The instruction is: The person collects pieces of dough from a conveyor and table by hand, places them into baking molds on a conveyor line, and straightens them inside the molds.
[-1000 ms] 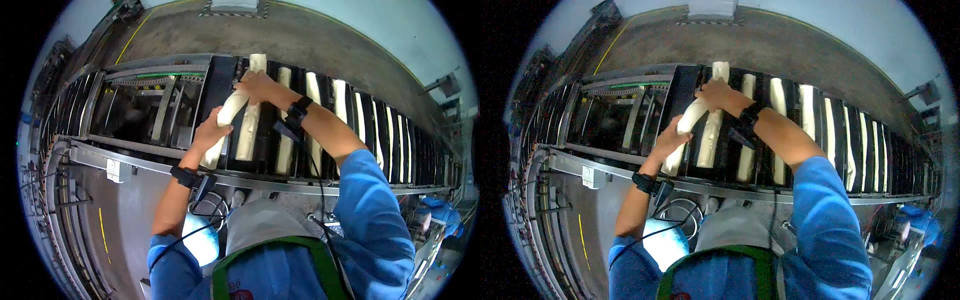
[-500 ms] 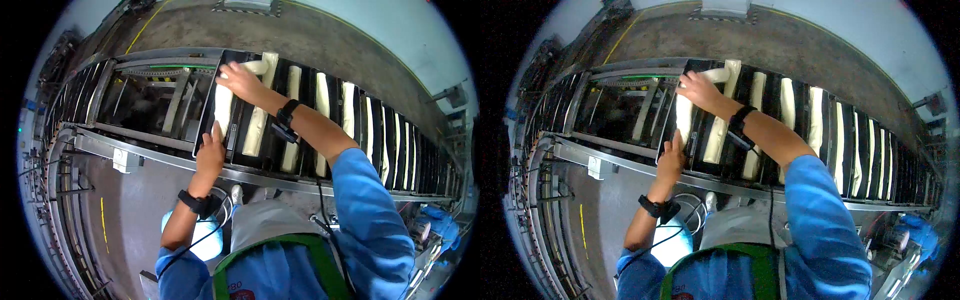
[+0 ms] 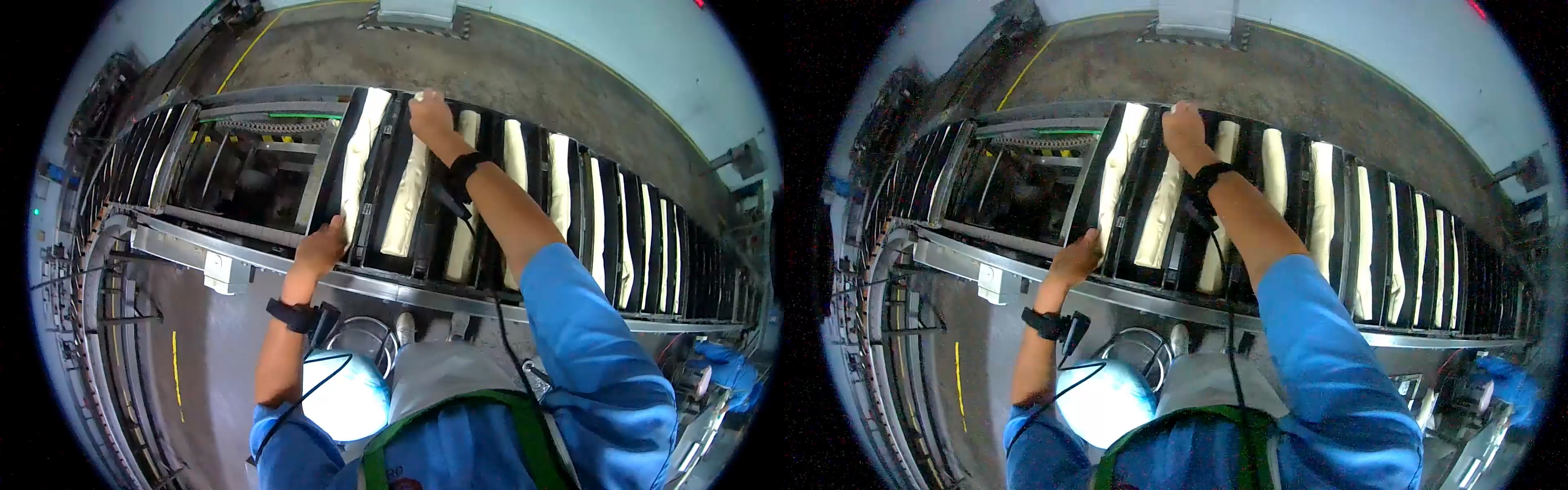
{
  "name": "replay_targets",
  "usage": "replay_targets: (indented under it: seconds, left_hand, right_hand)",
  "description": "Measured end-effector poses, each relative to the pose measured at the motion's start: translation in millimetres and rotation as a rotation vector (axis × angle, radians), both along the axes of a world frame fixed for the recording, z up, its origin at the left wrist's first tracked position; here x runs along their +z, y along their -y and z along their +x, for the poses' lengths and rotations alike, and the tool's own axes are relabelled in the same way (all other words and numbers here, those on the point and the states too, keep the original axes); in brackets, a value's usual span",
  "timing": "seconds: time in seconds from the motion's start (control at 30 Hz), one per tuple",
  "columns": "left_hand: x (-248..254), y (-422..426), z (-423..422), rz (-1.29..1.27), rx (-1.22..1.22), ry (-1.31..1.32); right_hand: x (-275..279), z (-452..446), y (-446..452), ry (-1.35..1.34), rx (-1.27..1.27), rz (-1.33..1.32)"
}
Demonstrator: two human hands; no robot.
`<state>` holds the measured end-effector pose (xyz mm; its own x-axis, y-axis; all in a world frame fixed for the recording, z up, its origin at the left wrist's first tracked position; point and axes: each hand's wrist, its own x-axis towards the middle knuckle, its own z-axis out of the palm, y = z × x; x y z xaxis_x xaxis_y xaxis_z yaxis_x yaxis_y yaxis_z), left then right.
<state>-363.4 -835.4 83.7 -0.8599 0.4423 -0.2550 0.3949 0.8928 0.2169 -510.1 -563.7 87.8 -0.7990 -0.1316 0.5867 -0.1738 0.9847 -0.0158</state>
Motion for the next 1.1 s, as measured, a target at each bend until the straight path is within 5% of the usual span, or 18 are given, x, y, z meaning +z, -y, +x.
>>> replay_targets:
  seconds: [0.03, 0.13, 0.3, 0.43, 0.47, 0.53, 0.57, 0.6, 0.63, 0.67, 0.77, 0.83, 0.87, 0.9, 0.97, 1.03, 1.07, 1.1]
  left_hand:
    - [1.0, 3.2, -2.6, 0.045, -0.099, 0.025]
    - [17.5, 4.1, 0.3, 0.178, -0.124, 0.022]
    - [9.7, -22.0, -14.3, 0.576, 0.311, 0.065]
    - [-48.1, -20.4, -61.5, 0.763, -0.125, -0.059]
    - [-32.6, -25.5, -60.2, 0.888, 0.066, 0.308]
    - [-11.3, -28.3, -66.2, 0.498, 0.213, 0.414]
    - [2.5, -37.6, -57.6, 0.281, 0.168, 0.257]
    - [10.0, -44.0, -42.6, 0.11, 0.018, -0.151]
    - [18.4, -57.2, -22.2, -0.059, -0.136, -0.56]
    - [49.5, -91.7, 4.6, 0.209, -0.08, -0.659]
    - [29.2, -121.0, 24.0, 0.169, -0.056, -0.175]
    - [21.6, -120.5, 23.0, 0.107, -0.122, -0.423]
    - [20.0, -114.3, 20.6, 0.209, -0.185, -0.375]
    - [10.2, -107.8, 21.7, 0.152, -0.175, -0.48]
    - [5.6, -100.3, 20.5, 0.157, -0.138, -0.499]
    - [7.0, -85.4, 10.6, 0.1, -0.274, -0.359]
    - [0.5, -79.7, 5.2, 0.138, -0.156, -0.144]
    - [-28.3, -46.4, -17.3, 0.374, -0.125, 0.065]
  right_hand:
    - [-5.4, -7.4, 0.5, -0.002, -0.012, -0.006]
    - [-43.4, -47.4, -6.7, 0.529, 0.262, 0.221]
    - [-26.6, 7.7, -2.3, 0.028, 0.089, -0.154]
    - [21.2, 86.8, -24.5, 0.23, 0.088, 0.011]
    - [14.0, 95.4, -51.6, 0.255, 0.034, -0.049]
    - [54.6, 157.0, -109.6, 0.355, -0.065, -0.136]
    - [15.1, 158.9, -159.7, 0.325, -0.115, 0.367]
    - [51.6, 198.5, -165.2, 0.503, -0.274, -0.185]
    - [51.2, 219.4, -180.6, 0.661, -0.332, -0.167]
    - [55.4, 241.5, -181.2, 0.807, -0.358, -0.204]
    - [0.3, 282.0, -153.4, 0.879, -0.553, -0.104]
    - [9.5, 295.7, -146.0, 1.038, -0.36, -0.394]
    - [-30.1, 296.1, -153.8, 0.986, -0.298, -0.369]
    - [3.6, 312.0, -148.2, 0.935, -0.122, -0.586]
    - [14.9, 312.1, -140.0, 0.949, -0.106, -0.621]
    - [-14.7, 304.0, -124.6, 0.787, -0.281, -0.607]
    - [-14.7, 311.6, -118.5, 0.772, -0.324, -0.636]
    - [-4.7, 314.1, -116.6, 0.74, -0.268, -0.537]
